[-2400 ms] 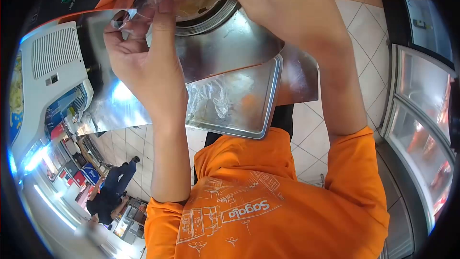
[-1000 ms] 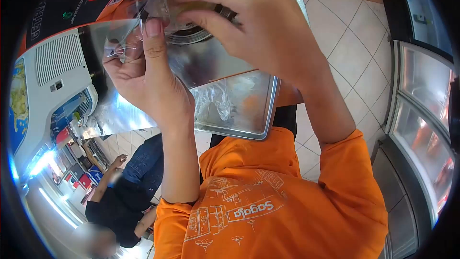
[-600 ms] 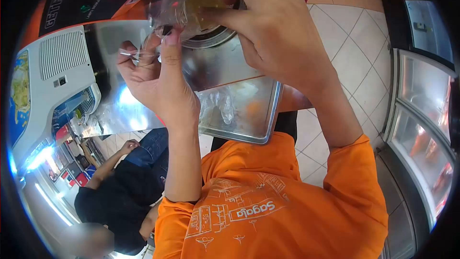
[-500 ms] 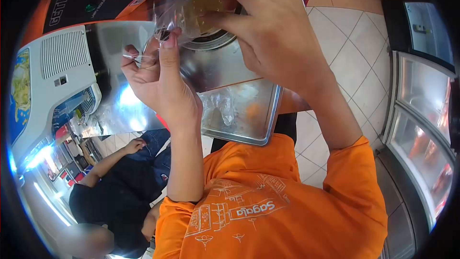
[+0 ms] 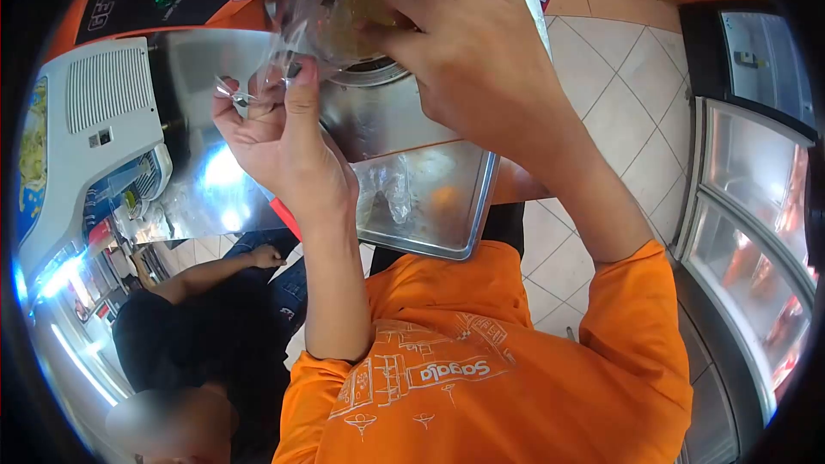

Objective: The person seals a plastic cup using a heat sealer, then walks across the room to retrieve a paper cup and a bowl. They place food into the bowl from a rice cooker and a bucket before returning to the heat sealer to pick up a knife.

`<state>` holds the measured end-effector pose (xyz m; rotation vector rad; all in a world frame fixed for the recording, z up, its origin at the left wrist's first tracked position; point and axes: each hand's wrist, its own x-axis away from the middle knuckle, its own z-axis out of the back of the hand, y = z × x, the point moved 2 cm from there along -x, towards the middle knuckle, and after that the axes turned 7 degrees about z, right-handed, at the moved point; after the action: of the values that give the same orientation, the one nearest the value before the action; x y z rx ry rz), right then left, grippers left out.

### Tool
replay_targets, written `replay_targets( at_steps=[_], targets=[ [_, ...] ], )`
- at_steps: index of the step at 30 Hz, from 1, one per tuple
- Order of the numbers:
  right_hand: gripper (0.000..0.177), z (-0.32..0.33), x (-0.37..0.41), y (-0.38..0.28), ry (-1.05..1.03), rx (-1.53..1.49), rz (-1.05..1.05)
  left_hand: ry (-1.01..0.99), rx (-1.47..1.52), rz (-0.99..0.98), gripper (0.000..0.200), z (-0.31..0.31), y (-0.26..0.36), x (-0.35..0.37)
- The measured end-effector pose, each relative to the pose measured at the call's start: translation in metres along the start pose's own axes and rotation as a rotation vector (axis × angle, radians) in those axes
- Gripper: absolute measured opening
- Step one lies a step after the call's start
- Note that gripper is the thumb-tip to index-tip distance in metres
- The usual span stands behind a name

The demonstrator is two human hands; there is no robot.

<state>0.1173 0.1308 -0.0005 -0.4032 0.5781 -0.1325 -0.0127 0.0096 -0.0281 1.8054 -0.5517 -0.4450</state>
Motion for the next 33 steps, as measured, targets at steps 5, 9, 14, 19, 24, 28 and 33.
replay_targets(
  at_steps=[5,9,14,19,24,28,33],
  targets=[
    [0.024,0.004,-0.005,-0.007,0.006,0.148,0.008,-0.034,0.033,-0.018,0.064,0.011,0.005,-0.014],
    [0.025,-0.001,-0.005,0.0,0.031,0.02,0.027,0.005,-0.1,-0.036,0.064,0.015,0.014,-0.021],
    [0.022,-0.011,0.002,-0.004,0.306,0.237,0.023,0.018,-0.21,-0.046,0.069,0.003,0.03,-0.016],
    [0.025,-0.022,-0.004,-0.007,0.175,0.158,-0.029,-0.03,-0.563,-0.146,0.081,-0.005,0.036,-0.006],
    [0.028,-0.027,-0.003,-0.004,0.196,0.182,-0.006,-0.054,-0.575,-0.2,0.079,0.005,0.032,-0.013],
    [0.031,-0.025,-0.002,-0.005,0.185,0.203,-0.002,-0.017,-0.443,-0.125,0.078,0.005,0.029,-0.016],
    [0.032,-0.024,0.002,-0.004,0.153,0.227,-0.009,-0.058,-0.217,-0.122,0.079,0.019,0.018,-0.02]
  ],
)
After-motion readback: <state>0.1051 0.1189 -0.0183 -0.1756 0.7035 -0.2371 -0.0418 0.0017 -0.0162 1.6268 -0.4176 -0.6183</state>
